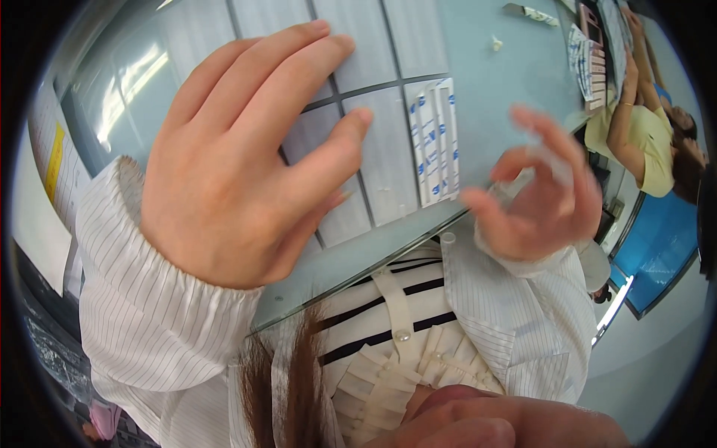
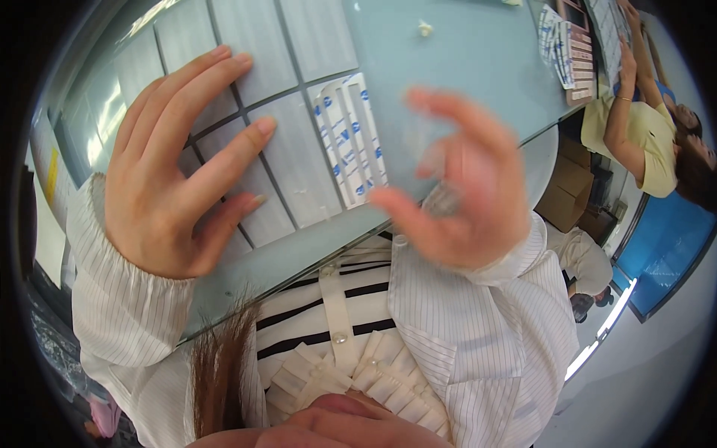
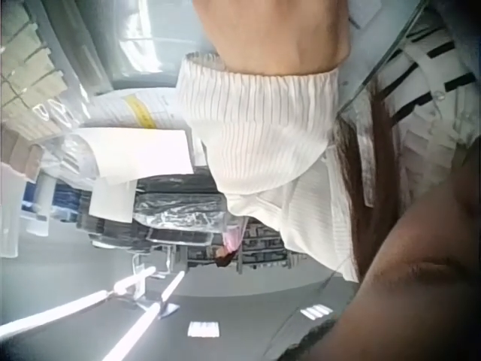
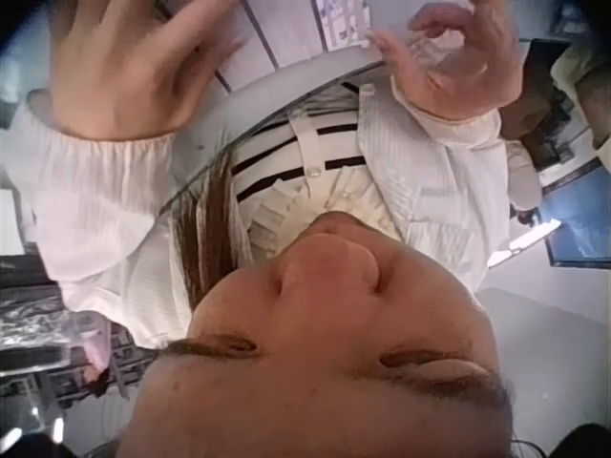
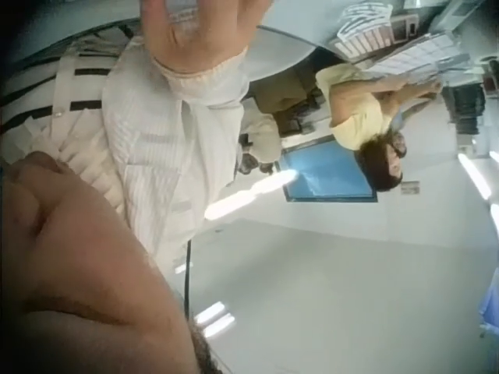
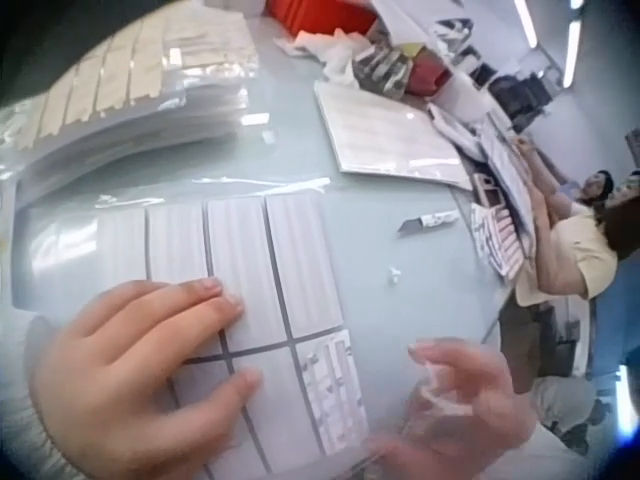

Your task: The recorder is sorting and placing small white components into a grid-pattern tray at a workstation.

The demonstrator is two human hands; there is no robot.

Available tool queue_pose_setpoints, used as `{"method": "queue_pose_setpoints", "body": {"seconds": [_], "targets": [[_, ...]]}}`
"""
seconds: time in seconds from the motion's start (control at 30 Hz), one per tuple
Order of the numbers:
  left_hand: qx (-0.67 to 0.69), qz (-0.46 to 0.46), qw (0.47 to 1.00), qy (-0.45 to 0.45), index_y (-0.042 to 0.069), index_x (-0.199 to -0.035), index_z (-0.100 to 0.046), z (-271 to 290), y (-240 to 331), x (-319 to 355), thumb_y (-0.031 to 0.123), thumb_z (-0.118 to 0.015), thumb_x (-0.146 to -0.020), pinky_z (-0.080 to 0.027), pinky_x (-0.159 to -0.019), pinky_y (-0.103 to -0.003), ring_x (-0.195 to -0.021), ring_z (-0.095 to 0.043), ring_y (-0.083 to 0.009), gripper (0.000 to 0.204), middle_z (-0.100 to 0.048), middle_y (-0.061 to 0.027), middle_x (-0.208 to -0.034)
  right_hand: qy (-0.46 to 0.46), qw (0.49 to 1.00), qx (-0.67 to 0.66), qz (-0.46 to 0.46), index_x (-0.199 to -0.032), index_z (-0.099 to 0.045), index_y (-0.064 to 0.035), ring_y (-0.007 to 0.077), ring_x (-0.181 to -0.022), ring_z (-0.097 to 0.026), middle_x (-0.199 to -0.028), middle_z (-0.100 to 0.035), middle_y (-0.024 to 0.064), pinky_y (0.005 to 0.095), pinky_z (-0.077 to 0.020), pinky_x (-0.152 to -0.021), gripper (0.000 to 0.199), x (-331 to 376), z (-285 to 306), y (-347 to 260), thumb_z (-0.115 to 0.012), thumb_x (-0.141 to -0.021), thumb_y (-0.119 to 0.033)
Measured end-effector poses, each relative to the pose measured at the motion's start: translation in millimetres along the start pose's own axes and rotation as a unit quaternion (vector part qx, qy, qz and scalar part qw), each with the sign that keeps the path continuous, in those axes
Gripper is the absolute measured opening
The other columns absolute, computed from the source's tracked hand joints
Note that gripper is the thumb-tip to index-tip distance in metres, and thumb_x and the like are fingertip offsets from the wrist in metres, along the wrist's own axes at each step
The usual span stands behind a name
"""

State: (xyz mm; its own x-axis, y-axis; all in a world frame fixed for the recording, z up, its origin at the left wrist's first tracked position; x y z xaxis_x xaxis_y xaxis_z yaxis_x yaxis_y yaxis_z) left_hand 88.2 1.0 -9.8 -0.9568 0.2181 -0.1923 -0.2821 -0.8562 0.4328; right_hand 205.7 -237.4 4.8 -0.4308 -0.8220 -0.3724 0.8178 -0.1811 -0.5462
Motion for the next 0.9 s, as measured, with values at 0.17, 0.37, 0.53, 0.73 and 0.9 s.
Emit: {"method": "queue_pose_setpoints", "body": {"seconds": [0.17,0.37,0.53,0.73,0.9], "targets": [[0.0,-0.002,1.0,0.004,0.008,-0.114,-0.071,-0.5,1.8,-1.3,0.015,-0.08,-0.054,-0.047,-0.105,-0.052,-0.131,-0.055,-0.0434,0.061,-0.057,-0.0234,-0.14,0.044,0.993,0.102,-0.044,-0.107,-0.075,-0.0011,0.0098,-0.07,-0.064,-0.119,-0.072,0.0127,0.0212,-0.0497,-0.059,0.023,-19.8,10.0,37.0,-0.079,-0.084,-0.002],[0.008,0.013,1.0,-0.014,0.008,-0.114,-0.071,-0.9,1.3,2.3,0.013,-0.082,-0.053,-0.046,-0.107,-0.053,-0.133,-0.054,-0.0429,0.063,-0.057,-0.023,-0.142,0.047,0.974,0.219,0.025,-0.11,-0.077,-0.0037,0.0132,-0.07,-0.068,-0.11,-0.075,0.0082,0.0248,-0.0533,-0.06,0.027,-34.6,-7.6,47.7,-0.079,-0.083,-0.002],[0.01,0.02,1.0,-0.013,0.009,-0.115,-0.071,1.1,4.0,0.7,0.014,-0.082,-0.052,-0.046,-0.107,-0.053,-0.132,-0.054,-0.0433,0.064,-0.057,-0.0231,-0.142,0.012,0.946,0.307,0.1,-0.111,-0.078,-0.0083,0.015,-0.066,-0.068,-0.112,-0.076,0.006,0.0251,-0.0524,-0.059,0.031,-27.7,-8.9,50.4,-0.081,-0.08,-0.007],[-0.002,0.006,1.0,-0.018,0.009,-0.116,-0.071,-3.5,1.6,-1.3,0.013,-0.082,-0.053,-0.046,-0.106,-0.053,-0.132,-0.054,-0.0438,0.063,-0.057,-0.0231,-0.142,-0.041,0.941,0.326,0.084,-0.108,-0.079,-0.0091,0.0131,-0.058,-0.063,-0.114,-0.077,0.0064,0.0246,-0.0488,-0.054,0.029,-21.7,3.6,46.0,-0.082,-0.079,-0.009],[-0.007,0.009,1.0,-0.021,0.009,-0.116,-0.07,-0.2,1.7,2.0,0.013,-0.082,-0.054,-0.046,-0.106,-0.053,-0.133,-0.054,-0.0437,0.064,-0.057,-0.0233,-0.142,-0.047,0.947,0.286,0.136,-0.107,-0.079,-0.0078,0.0126,-0.056,-0.062,-0.111,-0.077,0.0078,0.0233,-0.0463,-0.051,0.028,-29.5,13.4,53.8,-0.082,-0.079,-0.005]]}}
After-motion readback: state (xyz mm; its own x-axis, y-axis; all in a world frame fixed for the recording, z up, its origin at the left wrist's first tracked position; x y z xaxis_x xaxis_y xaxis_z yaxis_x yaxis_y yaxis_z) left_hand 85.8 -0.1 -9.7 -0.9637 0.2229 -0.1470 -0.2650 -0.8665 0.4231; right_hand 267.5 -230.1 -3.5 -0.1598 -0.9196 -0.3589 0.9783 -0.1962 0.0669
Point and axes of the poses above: each hand's wrist, its own x-axis away from the middle knuckle, its own z-axis out of the back of the hand, y = z × x, the point moved 3 cm from there along -x, towards the middle knuckle
